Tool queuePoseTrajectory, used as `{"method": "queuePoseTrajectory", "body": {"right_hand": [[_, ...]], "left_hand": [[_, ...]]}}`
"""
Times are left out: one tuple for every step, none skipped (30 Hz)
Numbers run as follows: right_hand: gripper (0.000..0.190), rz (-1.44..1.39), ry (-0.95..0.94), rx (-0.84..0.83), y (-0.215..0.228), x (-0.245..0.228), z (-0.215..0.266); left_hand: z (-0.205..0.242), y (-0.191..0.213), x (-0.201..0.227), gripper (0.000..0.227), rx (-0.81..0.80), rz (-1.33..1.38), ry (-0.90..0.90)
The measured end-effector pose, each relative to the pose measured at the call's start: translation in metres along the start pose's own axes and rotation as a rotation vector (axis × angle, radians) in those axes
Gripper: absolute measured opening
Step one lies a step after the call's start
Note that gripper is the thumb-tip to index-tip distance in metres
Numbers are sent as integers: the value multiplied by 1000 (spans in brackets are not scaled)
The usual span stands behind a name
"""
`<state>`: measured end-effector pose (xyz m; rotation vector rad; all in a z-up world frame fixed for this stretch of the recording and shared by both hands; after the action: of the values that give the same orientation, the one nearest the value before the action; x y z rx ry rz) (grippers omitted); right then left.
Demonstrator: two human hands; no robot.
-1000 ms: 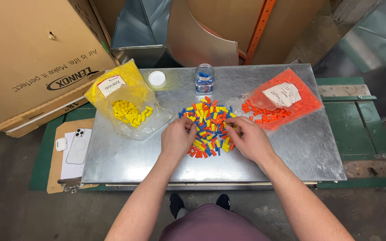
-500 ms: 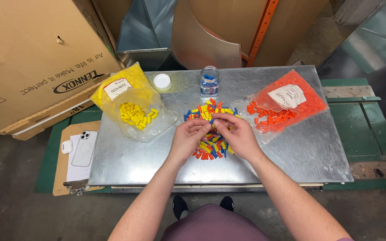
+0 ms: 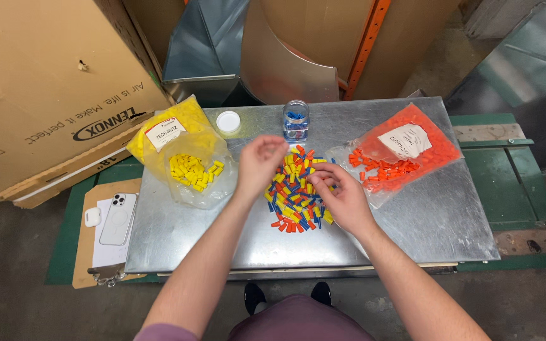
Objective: The person sorts small plastic parts by color on a metal table. They pick up yellow, blue, and orange pieces from a mixed pile and place them into separate labeled bags or a clear container.
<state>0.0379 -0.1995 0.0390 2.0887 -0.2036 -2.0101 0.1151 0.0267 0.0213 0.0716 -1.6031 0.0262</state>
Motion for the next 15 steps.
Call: {"method": "queuePoseTrajectory", "body": {"right_hand": [[37,15,1,15,3,4,2],[37,14,0,22,6,0,5],[37,20,-16,30,10,-3,8],[37,26,-32,39,13,-6,11],[37,27,-33,48,17,-1,12],[35,41,-29,63,22,5,13],[34,54,-28,77,26,11,15],[34,54,-31,84,30,13,15],[34,50,-37,96,33,16,15],[33,45,-42,109,37,18,16],[33,46,-46,115,38,23,17],[32,38,-45,125,40,28,17],[31,30,-42,134,42,33,18],[31,31,-45,138,45,34,19],[31,37,-50,139,46,35,21]], "left_hand": [[-21,1,0,27,16,-102,-140],[-31,1,14,27,10,-103,-141],[-41,-1,30,23,23,-236,-195],[-50,-3,47,20,36,-370,-249],[-63,-7,45,20,28,-368,-252],[-75,-11,44,18,28,-466,-259],[-87,-15,42,15,29,-565,-265],[-95,-19,36,15,21,-564,-266],[-103,-22,30,14,9,-619,-273],[-111,-26,24,14,-2,-674,-280],[-110,-26,24,14,-8,-672,-281],[-109,-27,25,17,-19,-676,-279],[-108,-27,25,20,-27,-680,-277],[-100,-26,30,20,-32,-678,-277],[-90,-22,35,23,-24,-631,-260]]}}
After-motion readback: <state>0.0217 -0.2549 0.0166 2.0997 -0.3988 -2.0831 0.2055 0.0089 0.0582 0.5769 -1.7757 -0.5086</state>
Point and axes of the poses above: each hand's wrist, its own z-axis away from the middle knuckle, its own y-axis out of the back of the hand, x = y × z, the point moved 4 cm from there along -z, towards the middle knuckle, and after that the axes turned 2 degrees about -y, right-handed, at the moved point
